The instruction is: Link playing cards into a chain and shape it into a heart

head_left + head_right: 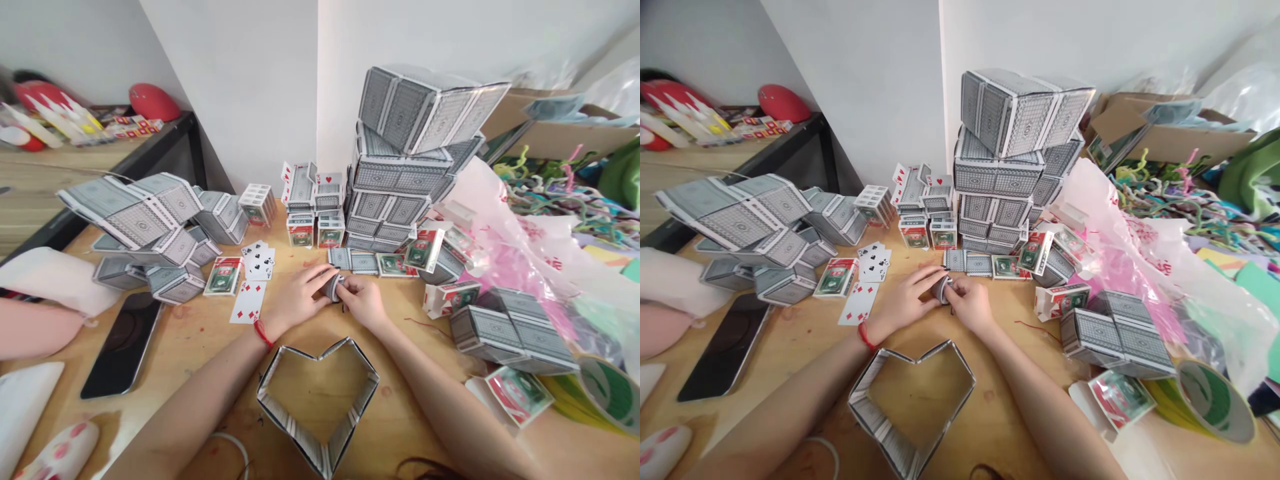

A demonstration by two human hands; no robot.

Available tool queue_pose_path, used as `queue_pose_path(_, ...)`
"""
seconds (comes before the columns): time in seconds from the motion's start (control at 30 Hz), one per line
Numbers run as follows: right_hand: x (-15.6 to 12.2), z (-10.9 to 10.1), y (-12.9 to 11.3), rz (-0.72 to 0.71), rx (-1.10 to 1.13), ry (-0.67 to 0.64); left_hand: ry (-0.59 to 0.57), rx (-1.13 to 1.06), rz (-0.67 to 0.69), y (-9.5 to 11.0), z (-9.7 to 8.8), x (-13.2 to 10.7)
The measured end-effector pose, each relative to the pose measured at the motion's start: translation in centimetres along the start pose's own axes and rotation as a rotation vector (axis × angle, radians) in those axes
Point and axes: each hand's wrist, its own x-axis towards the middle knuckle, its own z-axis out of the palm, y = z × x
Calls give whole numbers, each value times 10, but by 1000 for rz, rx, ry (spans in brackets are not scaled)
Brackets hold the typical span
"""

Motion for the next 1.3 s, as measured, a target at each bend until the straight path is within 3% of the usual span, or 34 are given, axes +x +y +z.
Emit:
queue_pose_path(0.27, 0, 5, 7, -43, -113, 101, -22, 11, 12, 3, -1, 1)
queue_pose_path(0.57, 2, 0, 5, -61, -49, -43, -2, -17, -78, 4, -2, 4)
queue_pose_path(0.87, 1, 1, 7, -81, -149, 4, -2, -21, -17, 4, 0, 3)
queue_pose_path(1.13, -1, -4, 4, -3, 80, -89, 25, -28, -77, 2, 0, 3)
queue_pose_path(1.3, -1, -2, 1, -63, -90, -54, 42, -12, -84, 2, 2, 2)
